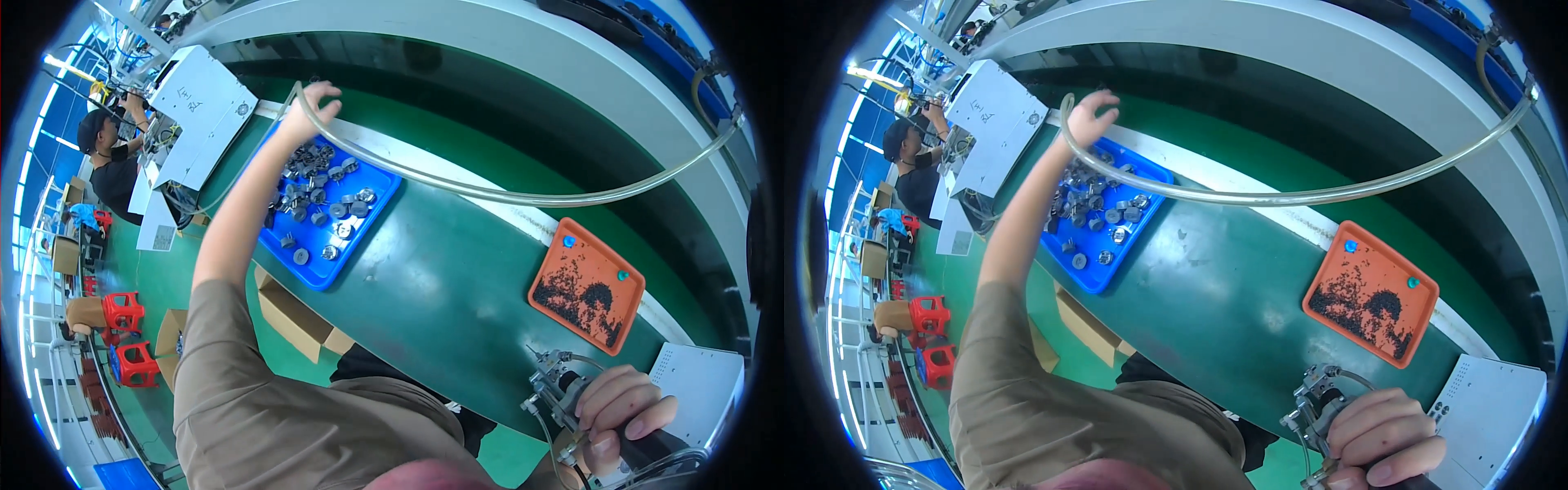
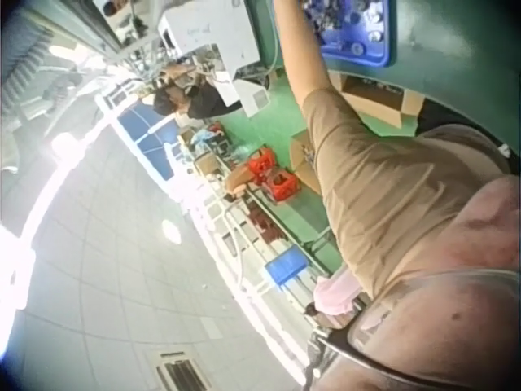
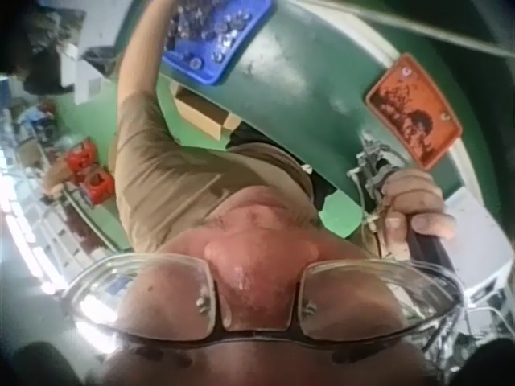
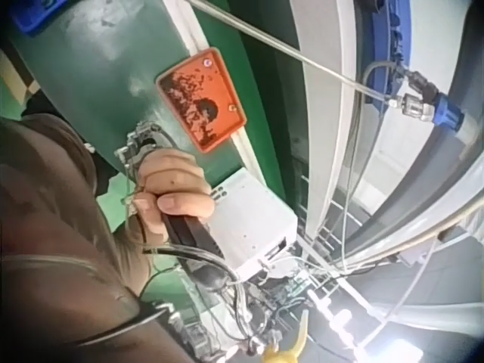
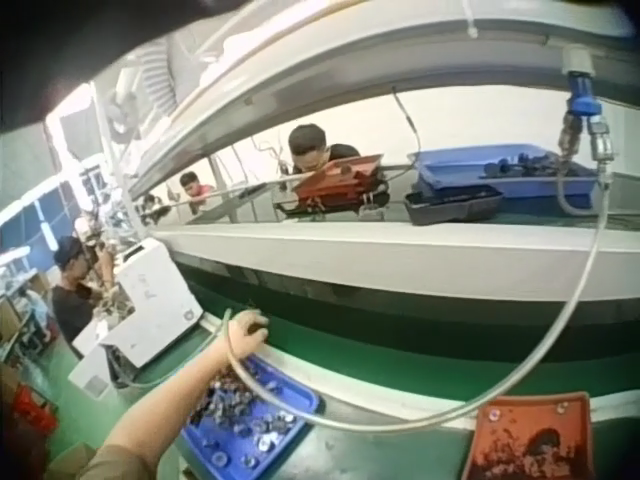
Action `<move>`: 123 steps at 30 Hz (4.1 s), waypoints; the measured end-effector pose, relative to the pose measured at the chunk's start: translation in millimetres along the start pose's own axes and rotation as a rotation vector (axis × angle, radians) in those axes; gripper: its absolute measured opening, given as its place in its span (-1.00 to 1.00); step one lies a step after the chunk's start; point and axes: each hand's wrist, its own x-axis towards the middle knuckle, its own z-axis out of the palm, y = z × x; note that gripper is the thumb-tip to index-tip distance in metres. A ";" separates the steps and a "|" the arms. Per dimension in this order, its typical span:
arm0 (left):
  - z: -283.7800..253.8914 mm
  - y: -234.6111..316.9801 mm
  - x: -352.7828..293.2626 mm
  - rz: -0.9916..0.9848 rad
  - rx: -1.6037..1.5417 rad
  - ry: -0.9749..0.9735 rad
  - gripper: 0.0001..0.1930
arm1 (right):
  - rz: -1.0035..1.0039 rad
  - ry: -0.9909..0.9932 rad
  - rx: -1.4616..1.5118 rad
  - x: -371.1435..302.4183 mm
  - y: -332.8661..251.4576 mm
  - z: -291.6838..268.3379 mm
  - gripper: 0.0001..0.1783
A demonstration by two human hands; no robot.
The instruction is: The person assembles small electronic or mechanical plastic components by hand, taking plastic casings and metal pins from blue and orange sorting trays and joining them with a pneumatic assembly tool.
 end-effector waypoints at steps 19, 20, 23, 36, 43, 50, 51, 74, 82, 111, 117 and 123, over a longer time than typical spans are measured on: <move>35.1 -116.4 72.9 -0.256 0.220 0.036 -0.75 | -0.043 -0.037 0.069 17.2 9.1 -10.0 -0.58; 55.1 -93.0 76.9 -0.228 0.175 -0.037 -0.74 | -0.013 -0.027 0.095 16.6 16.2 -19.7 -0.54; 58.8 20.9 70.9 -0.005 -0.037 -0.140 -0.77 | 0.017 0.045 0.032 12.3 0.3 -8.9 -0.56; 71.7 330.9 -158.3 0.656 -0.485 -0.439 -0.85 | 0.111 -0.094 0.050 5.4 6.4 -26.2 -0.68; 96.2 335.5 -178.9 0.668 -0.635 -0.350 -0.87 | 0.216 -0.251 0.011 5.7 8.7 -28.2 -0.73; 100.6 332.4 -175.4 0.687 -0.664 -0.371 -0.86 | 0.256 -0.360 0.028 7.6 23.6 -32.5 -0.73; 99.6 332.3 -174.8 0.682 -0.662 -0.374 -0.86 | 0.234 -0.375 0.042 7.4 26.7 -32.8 -0.72; 102.0 329.7 -176.5 0.682 -0.699 -0.383 -0.88 | 0.312 -0.143 -0.055 7.3 37.3 -2.3 -0.74; 102.1 327.6 -176.2 0.687 -0.703 -0.379 -0.87 | 0.188 -0.381 0.002 10.9 1.6 -36.5 -0.73; 107.8 326.7 -180.4 0.692 -0.714 -0.362 -0.86 | 0.210 -0.499 0.136 4.9 39.5 -20.3 -0.70; 110.3 327.3 -179.5 0.688 -0.721 -0.366 -0.86 | 0.225 -0.515 0.111 5.5 40.0 -19.1 -0.72; 98.3 336.5 -179.9 0.726 -0.621 -0.342 -0.92 | 0.256 -0.392 0.050 9.1 29.0 1.5 -0.71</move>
